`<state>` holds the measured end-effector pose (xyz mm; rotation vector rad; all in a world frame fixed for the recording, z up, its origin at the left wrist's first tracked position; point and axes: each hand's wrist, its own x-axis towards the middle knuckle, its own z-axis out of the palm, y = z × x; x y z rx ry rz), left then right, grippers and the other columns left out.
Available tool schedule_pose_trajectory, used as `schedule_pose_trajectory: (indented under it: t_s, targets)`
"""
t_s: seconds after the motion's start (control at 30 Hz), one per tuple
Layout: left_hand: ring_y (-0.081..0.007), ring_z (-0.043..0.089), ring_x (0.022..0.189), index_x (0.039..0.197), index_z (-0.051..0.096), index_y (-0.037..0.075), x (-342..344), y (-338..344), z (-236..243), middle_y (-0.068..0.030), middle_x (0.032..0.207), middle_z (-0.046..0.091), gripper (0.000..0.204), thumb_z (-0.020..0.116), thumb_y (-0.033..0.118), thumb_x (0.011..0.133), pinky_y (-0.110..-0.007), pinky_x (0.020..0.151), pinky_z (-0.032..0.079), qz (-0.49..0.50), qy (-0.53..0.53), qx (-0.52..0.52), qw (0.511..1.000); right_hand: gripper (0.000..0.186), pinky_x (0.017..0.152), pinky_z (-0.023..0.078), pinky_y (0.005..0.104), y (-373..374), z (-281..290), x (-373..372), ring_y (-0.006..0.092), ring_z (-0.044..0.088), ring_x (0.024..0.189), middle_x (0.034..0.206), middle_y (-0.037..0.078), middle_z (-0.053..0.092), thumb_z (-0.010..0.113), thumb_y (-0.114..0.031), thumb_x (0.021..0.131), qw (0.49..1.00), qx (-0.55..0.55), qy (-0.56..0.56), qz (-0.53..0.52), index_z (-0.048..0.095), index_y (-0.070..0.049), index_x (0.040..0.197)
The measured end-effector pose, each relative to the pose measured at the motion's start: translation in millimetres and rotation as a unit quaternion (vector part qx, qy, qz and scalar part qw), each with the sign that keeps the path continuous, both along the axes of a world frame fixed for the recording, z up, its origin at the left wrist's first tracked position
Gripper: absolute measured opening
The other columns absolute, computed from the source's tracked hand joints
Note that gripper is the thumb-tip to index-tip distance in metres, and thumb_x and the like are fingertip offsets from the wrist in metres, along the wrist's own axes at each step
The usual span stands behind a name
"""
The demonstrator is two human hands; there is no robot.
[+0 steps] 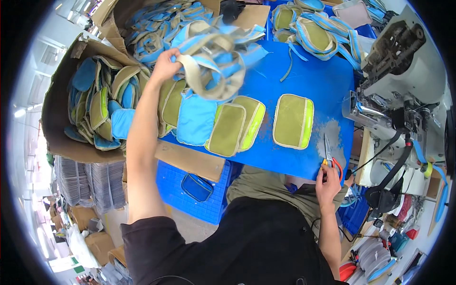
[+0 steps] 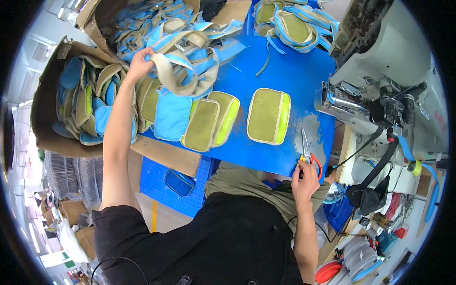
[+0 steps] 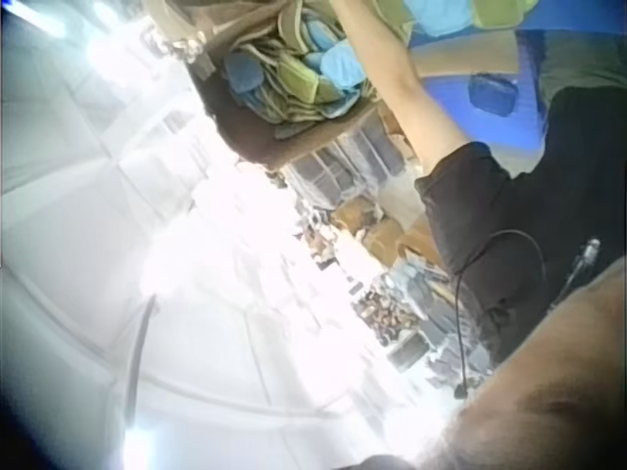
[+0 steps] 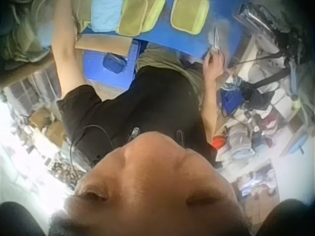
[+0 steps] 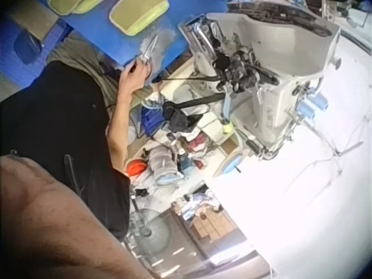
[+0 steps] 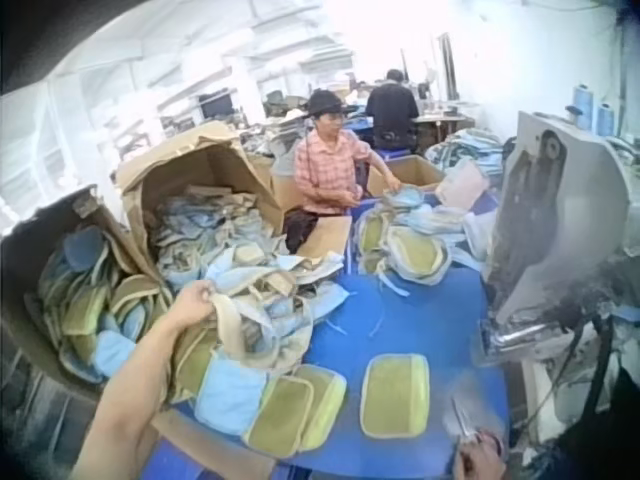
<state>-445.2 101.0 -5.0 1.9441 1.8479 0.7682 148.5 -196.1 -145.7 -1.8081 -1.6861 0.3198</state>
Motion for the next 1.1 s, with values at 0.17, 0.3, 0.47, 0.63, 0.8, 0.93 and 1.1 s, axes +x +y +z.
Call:
schedule_pose_trajectory:
  t_s: [0.17,0.3,0.47,0.63,0.8,0.93,1.1]
  targets:
    - [-0.0383,0.069,0.1,0.103,0.072,0.009,-33.5,14.4,-36.6,-0.0226,0.101,0.073,0.031,0.077,0.025,0.077,-0.044,0.089,0.053,-0.045,0.245,-0.108,0.963,0.02,0.062,0.053,0.034,0.0,-3.4,-2.9,0.0227,0.065,0.072,0.089,0.008,0.064,0.071,-0.005,0.087,1.0,-0.005,-0.004,0.003,0.072,-0.009,0.106]
    - [-0.0404,0.052,0.133,0.125,0.066,0.011,17.7,-14.3,-21.7,-0.0197,0.144,0.054,0.049,0.077,0.013,0.077,-0.046,0.11,0.044,0.016,0.22,0.098,0.97,0.021,0.063,0.053,0.0351,-2.5,-3.4,-1.5,0.023,0.065,0.074,0.09,0.007,0.065,0.071,-0.005,0.086,1.0,0.007,-0.001,-0.001,0.073,-0.009,0.107]
    - [-0.0388,0.04,0.145,0.128,0.066,0.019,87.3,-75.9,0.5,-0.0165,0.157,0.043,0.054,0.077,0.007,0.076,-0.061,0.119,0.029,-0.037,0.381,0.209,0.9,0.021,0.066,0.053,0.0367,-1.5,-1.2,-3.2,0.0248,0.065,0.078,0.091,0.008,0.065,0.07,-0.005,0.087,1.0,0.005,0.007,-0.008,0.073,-0.009,0.107]
    - [-0.0358,0.033,0.152,0.11,0.073,0.021,111.9,-101.1,-10.2,-0.0061,0.158,0.046,0.036,0.076,0.004,0.078,-0.064,0.123,0.018,-0.14,0.393,0.186,0.89,0.021,0.069,0.054,0.0369,1.2,1.3,1.2,0.0247,0.066,0.082,0.093,0.007,0.066,0.07,-0.006,0.087,1.0,0.0,0.013,0.006,0.072,-0.01,0.108]
    - [-0.0369,0.039,0.148,0.096,0.068,0.012,96.6,-77.7,-8.3,-0.0078,0.146,0.059,0.01,0.071,0.011,0.086,-0.064,0.121,0.02,-0.079,0.328,0.19,0.922,0.022,0.074,0.055,0.0374,-0.8,2.8,3.2,0.0262,0.067,0.087,0.096,0.007,0.067,0.07,-0.007,0.087,0.998,-0.037,0.047,0.006,0.072,-0.011,0.109]
    - [-0.0351,0.036,0.15,0.106,0.068,0.014,117.3,-71.3,14.6,-0.0084,0.151,0.054,0.026,0.076,0.014,0.081,-0.062,0.122,0.021,-0.182,0.384,0.202,0.882,0.021,0.072,0.054,0.0371,-2.3,-2.8,1.9,0.0256,0.067,0.086,0.097,0.007,0.067,0.07,-0.008,0.088,1.0,-0.002,0.006,-0.007,0.072,-0.011,0.109]
    - [-0.0321,0.041,0.147,0.115,0.07,0.014,120.8,-87.8,-21.7,-0.0105,0.149,0.055,0.04,0.074,0.007,0.076,-0.057,0.123,0.025,-0.346,0.397,0.137,0.839,0.023,0.071,0.053,0.0362,-3.4,-1.4,-0.9,0.0252,0.066,0.083,0.097,0.007,0.067,0.071,-0.008,0.087,1.0,0.001,0.024,-0.005,0.072,-0.011,0.109]
